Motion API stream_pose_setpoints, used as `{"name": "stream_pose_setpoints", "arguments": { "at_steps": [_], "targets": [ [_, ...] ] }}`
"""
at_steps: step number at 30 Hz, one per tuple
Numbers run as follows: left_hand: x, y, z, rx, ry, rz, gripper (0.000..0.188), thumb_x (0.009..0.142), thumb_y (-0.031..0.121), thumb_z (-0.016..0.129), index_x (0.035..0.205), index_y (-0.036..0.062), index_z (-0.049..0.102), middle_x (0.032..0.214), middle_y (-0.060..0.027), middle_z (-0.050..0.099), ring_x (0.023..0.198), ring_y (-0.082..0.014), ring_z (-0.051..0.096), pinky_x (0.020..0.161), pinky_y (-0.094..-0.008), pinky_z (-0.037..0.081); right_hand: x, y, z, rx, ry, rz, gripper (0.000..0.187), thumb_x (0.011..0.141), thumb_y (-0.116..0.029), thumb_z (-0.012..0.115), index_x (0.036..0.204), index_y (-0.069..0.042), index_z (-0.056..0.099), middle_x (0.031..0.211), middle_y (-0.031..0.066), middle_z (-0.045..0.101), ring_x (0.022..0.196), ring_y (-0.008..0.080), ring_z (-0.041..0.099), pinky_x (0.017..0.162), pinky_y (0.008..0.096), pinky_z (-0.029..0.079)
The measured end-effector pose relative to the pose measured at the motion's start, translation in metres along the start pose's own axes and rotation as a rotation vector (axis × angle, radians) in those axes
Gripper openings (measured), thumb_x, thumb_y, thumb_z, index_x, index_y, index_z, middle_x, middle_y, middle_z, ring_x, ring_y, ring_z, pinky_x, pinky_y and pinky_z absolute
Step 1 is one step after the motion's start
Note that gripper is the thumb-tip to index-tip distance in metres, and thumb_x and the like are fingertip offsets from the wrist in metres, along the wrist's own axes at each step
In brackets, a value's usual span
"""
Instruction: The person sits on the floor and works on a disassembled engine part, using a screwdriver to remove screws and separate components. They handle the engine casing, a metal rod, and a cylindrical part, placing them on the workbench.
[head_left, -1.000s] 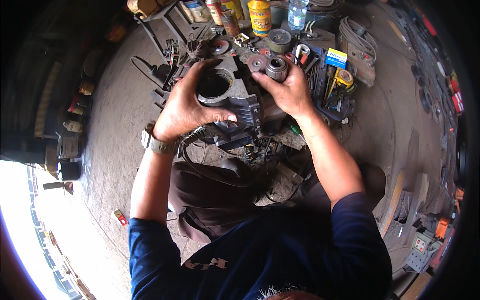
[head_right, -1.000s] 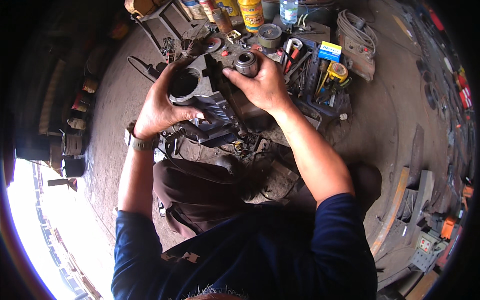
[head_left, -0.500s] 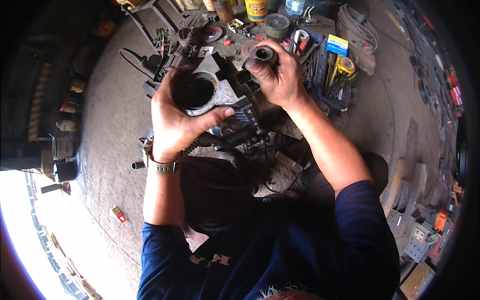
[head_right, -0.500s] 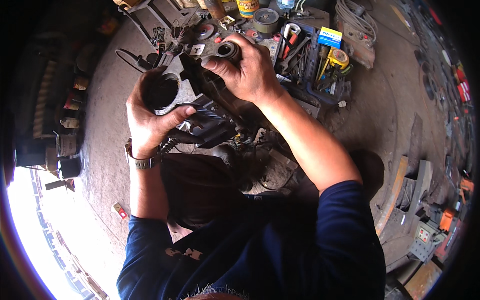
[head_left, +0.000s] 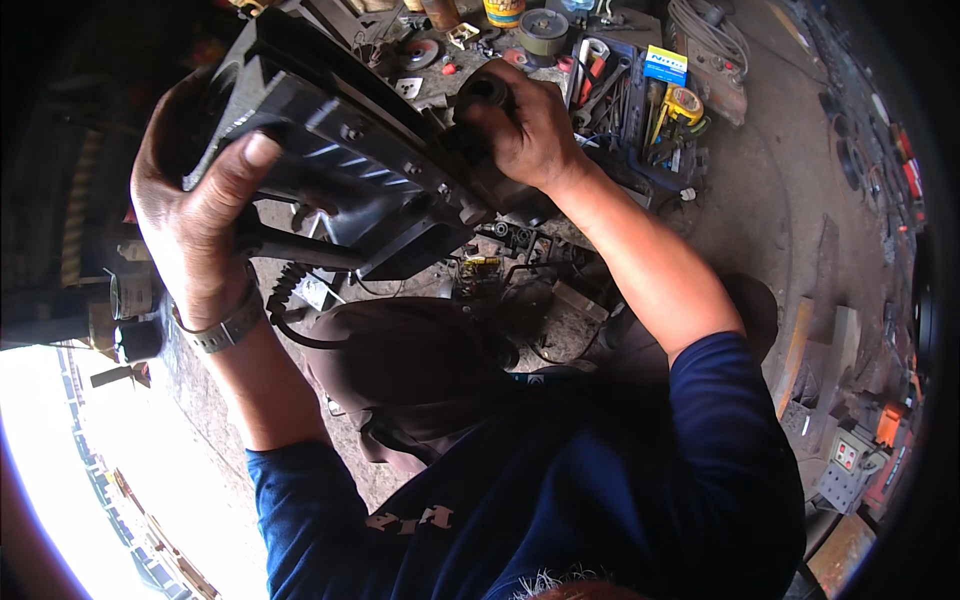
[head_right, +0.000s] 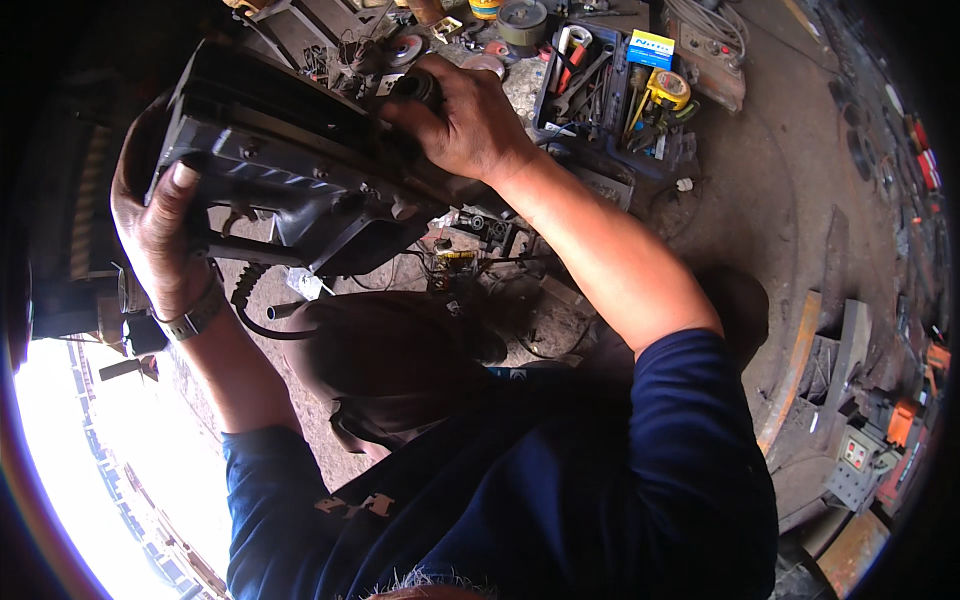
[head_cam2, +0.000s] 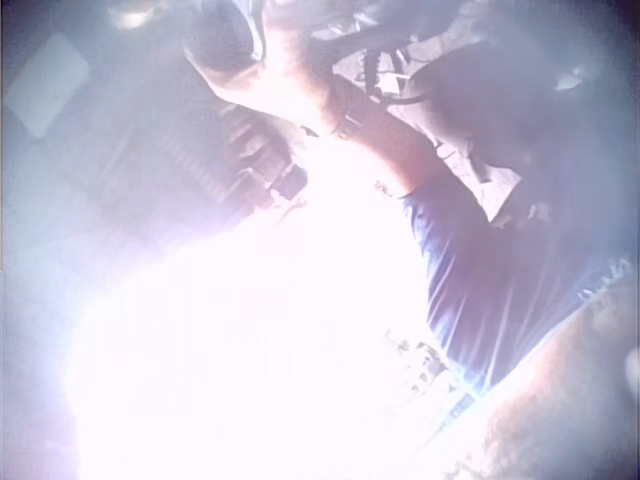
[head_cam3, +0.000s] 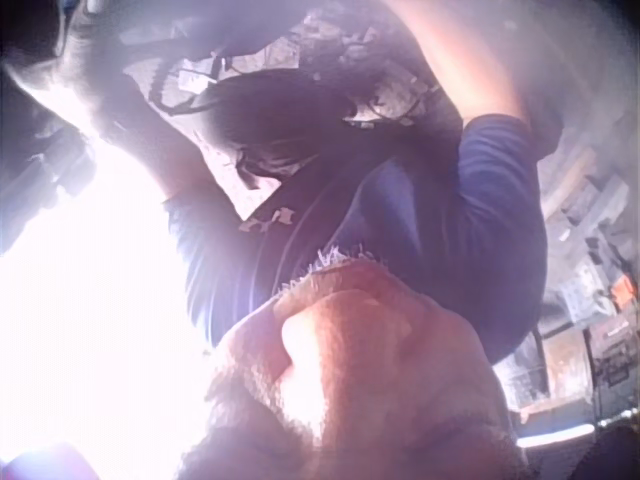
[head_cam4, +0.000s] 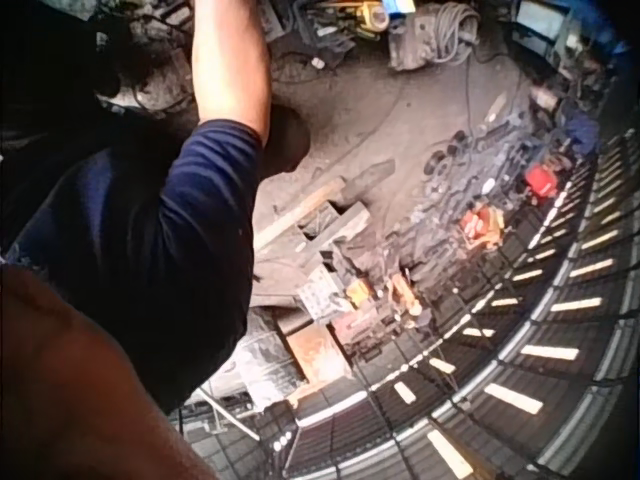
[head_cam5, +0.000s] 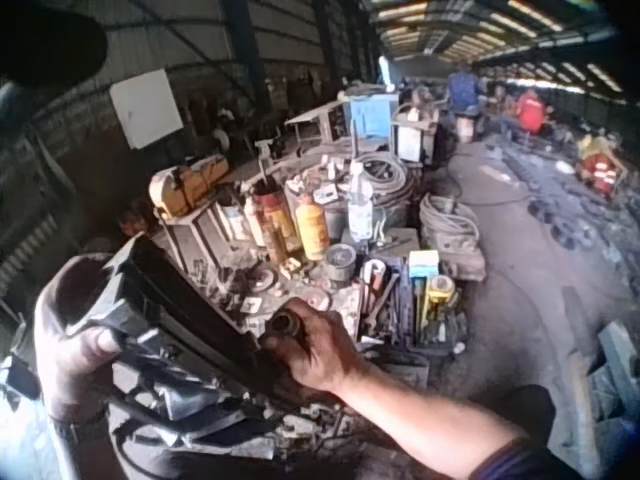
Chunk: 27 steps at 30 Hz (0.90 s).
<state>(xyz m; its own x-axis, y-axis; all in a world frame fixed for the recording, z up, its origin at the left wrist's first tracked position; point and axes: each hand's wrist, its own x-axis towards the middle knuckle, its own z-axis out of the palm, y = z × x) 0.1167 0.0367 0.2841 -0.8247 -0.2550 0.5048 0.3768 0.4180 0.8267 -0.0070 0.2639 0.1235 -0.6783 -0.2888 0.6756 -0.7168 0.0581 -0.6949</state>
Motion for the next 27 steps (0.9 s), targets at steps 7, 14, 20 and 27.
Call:
{"name": "stream_pose_setpoints", "arguments": {
  "at_steps": [7,14,20,27],
  "targets": [
    [0.032,0.036,-0.028,0.058,-0.074,0.031,0.068,0.077,0.034,0.088,0.128,-0.0059,0.066,0.113,-0.0149,0.073,0.104,-0.0241,0.069,0.098,-0.0350,0.050,0.003,-0.001,-0.003,0.015,0.019,0.034,0.033,0.095,-0.033,0.069,0.107,-0.002,0.070,0.090,0.0154,0.076,0.086,0.0300,0.076,0.077,0.0369,0.057],
    [0.047,0.059,-0.040,0.062,-0.046,0.006,0.056,0.089,0.038,0.079,0.124,-0.0041,0.066,0.102,-0.0134,0.073,0.086,-0.0222,0.072,0.073,-0.0336,0.058,0.004,-0.005,-0.012,0.023,-0.019,0.147,0.033,0.089,-0.030,0.078,0.104,-0.002,0.070,0.089,0.0142,0.076,0.084,0.0273,0.076,0.076,0.0356,0.057],
    [0.052,0.056,-0.047,-0.045,0.003,-0.012,0.052,0.094,0.035,0.072,0.128,-0.0032,0.065,0.113,-0.0156,0.073,0.096,-0.0247,0.073,0.085,-0.0368,0.058,0.003,-0.002,-0.010,0.019,0.017,0.094,0.032,0.086,-0.030,0.081,0.101,-0.003,0.071,0.088,0.0125,0.076,0.082,0.0245,0.076,0.073,0.0338,0.056],
    [0.062,0.076,-0.102,-0.028,0.081,0.035,0.051,0.096,0.034,0.070,0.128,-0.0043,0.066,0.114,-0.0177,0.074,0.096,-0.0273,0.074,0.084,-0.0383,0.060,0.008,0.012,-0.020,0.089,0.065,0.135,0.033,0.091,-0.035,0.079,0.095,-0.003,0.069,0.078,0.0065,0.072,0.073,0.0136,0.068,0.070,0.0302,0.053]
  ]
}}
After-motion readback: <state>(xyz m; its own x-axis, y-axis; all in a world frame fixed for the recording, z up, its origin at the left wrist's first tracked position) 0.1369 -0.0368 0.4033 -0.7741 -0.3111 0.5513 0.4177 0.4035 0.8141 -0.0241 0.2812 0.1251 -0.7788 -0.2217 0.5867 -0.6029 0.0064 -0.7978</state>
